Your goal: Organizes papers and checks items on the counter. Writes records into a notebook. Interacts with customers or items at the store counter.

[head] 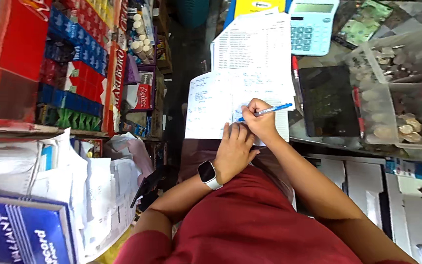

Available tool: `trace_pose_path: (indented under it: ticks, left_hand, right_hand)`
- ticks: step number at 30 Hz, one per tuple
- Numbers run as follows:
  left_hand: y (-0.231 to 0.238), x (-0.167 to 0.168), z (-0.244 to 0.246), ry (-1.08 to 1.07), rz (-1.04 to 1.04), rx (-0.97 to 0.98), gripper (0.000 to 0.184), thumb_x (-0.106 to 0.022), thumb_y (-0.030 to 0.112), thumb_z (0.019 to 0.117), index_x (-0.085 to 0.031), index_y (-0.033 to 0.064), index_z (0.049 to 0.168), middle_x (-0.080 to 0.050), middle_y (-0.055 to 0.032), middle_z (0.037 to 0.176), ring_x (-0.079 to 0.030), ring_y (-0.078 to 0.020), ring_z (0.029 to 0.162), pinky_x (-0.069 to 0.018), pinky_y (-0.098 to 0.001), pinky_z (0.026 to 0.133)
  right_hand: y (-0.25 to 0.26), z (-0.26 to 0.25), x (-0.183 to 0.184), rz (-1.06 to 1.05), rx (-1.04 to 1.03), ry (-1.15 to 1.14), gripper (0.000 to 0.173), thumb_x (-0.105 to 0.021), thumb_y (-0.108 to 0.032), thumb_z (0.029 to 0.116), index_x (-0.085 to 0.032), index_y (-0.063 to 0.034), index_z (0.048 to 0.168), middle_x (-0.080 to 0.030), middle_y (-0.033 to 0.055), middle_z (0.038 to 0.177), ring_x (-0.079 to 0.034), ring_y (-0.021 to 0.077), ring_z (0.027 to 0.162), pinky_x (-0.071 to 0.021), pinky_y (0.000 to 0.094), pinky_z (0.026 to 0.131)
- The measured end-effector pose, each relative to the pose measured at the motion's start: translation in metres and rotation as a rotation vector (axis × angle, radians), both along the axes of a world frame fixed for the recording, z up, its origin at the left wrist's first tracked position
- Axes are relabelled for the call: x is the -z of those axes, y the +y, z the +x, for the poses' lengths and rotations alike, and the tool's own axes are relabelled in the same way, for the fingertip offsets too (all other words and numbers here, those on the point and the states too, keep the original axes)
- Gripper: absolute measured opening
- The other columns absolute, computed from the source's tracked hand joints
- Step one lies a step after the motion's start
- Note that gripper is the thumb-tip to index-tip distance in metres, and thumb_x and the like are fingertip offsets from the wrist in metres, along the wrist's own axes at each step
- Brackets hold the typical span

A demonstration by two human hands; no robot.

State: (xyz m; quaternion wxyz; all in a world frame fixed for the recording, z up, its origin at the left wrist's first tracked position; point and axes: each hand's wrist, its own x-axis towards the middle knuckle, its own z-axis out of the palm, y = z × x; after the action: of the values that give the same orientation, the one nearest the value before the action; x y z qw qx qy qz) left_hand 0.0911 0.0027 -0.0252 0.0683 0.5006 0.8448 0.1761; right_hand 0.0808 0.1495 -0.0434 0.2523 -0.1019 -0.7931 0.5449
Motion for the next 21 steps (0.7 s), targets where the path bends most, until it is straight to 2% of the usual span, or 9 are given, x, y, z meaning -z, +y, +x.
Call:
trace_pose_path:
  ticks: [5,9,13,21]
  left_hand:
    - [-0.001,-0.003,0.001,0.052,0.014,0.005,0.05,-0.053,0.045,0.102,-0.069,0.0038,0.126,-0.062,-0.0259,0.133,-0.055,-0.0445,0.13,-0.0387,-0.0617,0.112]
    - [-0.001,-0.005,0.0,0.071,0.001,0.014,0.051,-0.052,0.046,0.1026,-0.069,0.0038,0.127,-0.063,-0.0232,0.133,-0.057,-0.0434,0.129,-0.0395,-0.0614,0.111]
    - [-0.001,-0.005,0.0,0.056,-0.007,0.015,0.051,-0.052,0.045,0.1028,-0.068,0.0035,0.128,-0.063,-0.0225,0.134,-0.056,-0.0434,0.13,-0.0385,-0.0611,0.112]
    - [0.0,-0.007,-0.001,0.05,-0.029,0.027,0.052,-0.049,0.045,0.104,-0.066,0.0034,0.131,-0.062,-0.0219,0.135,-0.056,-0.0426,0.13,-0.038,-0.0611,0.112]
  right_hand:
    - [-0.001,0.003,-0.003,0.016,0.112,-0.045,0.031,-0.059,-0.003,0.0904,-0.039,-0.0134,0.069,-0.038,-0.0057,0.061,-0.033,0.0001,0.051,-0.0274,0.015,0.048]
    - [0.002,0.003,-0.004,-0.101,0.125,-0.059,0.032,-0.06,-0.003,0.0911,-0.041,-0.0174,0.07,-0.04,-0.0099,0.056,-0.037,-0.0018,0.045,-0.0339,0.0141,0.044]
    - [0.001,0.004,-0.009,-0.164,0.109,-0.084,0.029,-0.059,-0.003,0.0914,-0.043,-0.0182,0.073,-0.045,-0.0111,0.055,-0.043,-0.0018,0.044,-0.0398,0.0149,0.044]
    - [0.003,0.003,-0.012,-0.227,0.082,-0.094,0.028,-0.06,-0.004,0.0924,-0.045,-0.019,0.074,-0.048,-0.0115,0.055,-0.047,-0.0012,0.043,-0.0429,0.015,0.044]
